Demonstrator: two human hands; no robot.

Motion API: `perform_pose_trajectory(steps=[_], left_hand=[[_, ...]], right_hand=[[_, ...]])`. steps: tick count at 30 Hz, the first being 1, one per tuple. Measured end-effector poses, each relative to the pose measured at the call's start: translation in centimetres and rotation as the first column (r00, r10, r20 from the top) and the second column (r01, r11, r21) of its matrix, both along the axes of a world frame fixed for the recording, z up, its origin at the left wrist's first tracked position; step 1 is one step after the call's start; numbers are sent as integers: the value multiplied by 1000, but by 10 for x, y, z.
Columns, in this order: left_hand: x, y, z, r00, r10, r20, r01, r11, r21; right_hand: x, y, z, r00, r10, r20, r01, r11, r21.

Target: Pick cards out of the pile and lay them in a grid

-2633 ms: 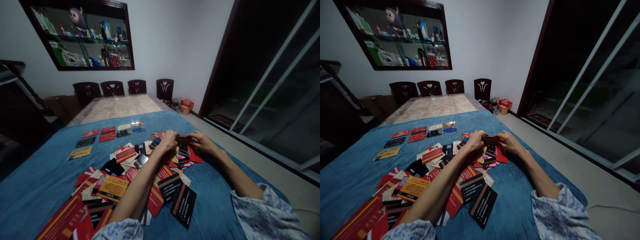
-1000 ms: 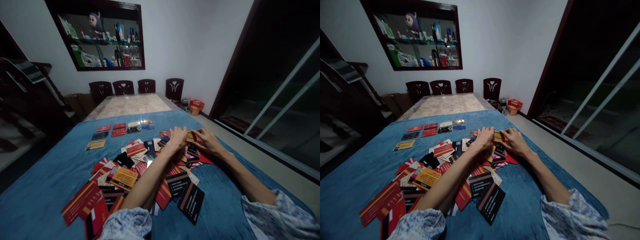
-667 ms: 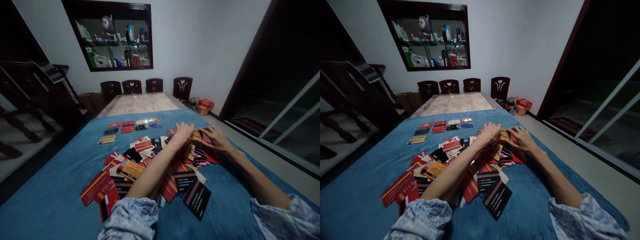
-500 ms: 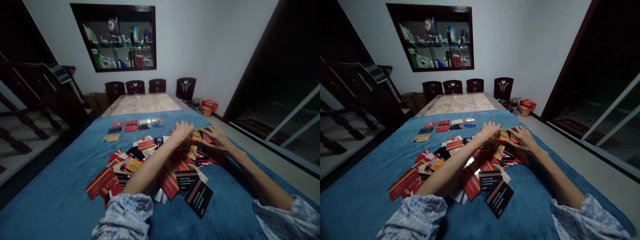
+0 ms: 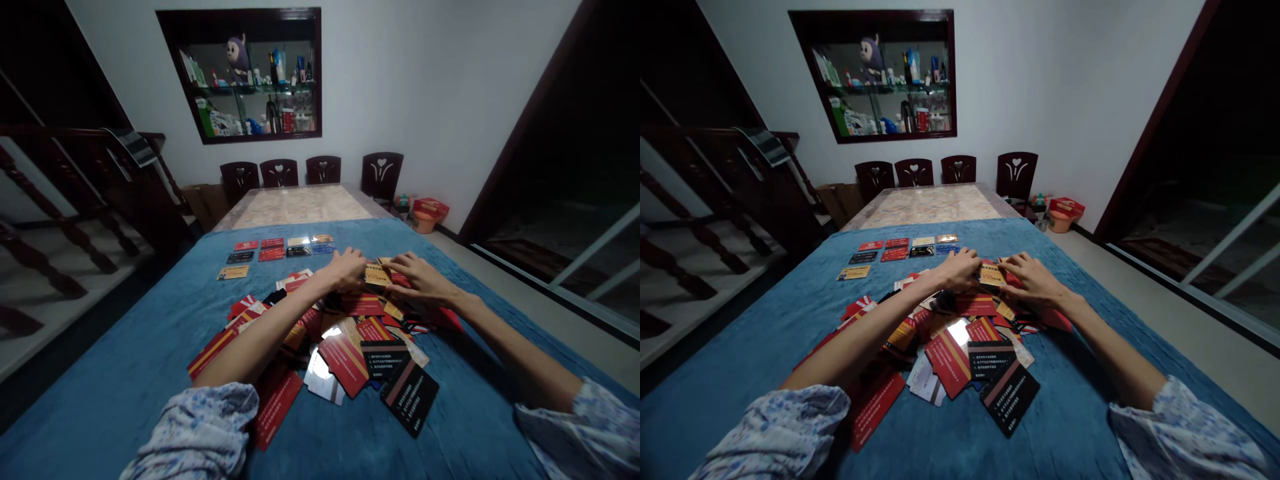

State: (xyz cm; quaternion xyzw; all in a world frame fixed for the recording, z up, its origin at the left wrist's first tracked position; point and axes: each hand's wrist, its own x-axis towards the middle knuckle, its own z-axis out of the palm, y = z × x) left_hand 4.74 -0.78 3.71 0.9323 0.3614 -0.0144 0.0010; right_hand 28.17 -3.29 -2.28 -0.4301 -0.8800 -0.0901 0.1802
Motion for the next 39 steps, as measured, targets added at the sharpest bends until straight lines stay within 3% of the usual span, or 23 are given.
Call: perform_pose_trajectory(steps=[8, 18, 29, 39], left_hand=[[-36, -10, 0, 999, 41, -35, -41, 999, -2], [-80, -10, -13, 992, 123, -4, -122, 992, 40], [-119, -13, -5, 970, 244, 17, -245, 969, 44], [-171, -6, -5, 942, 337, -4, -336, 940, 65]], right_hand=[[-33, 11, 1, 996, 89, 32, -87, 996, -36], [-75, 26, 2, 989, 116, 87, -111, 992, -62], [-125, 40, 16, 982, 159, 99, -146, 982, -124], [-185, 58, 23, 974, 177, 142, -163, 982, -99]])
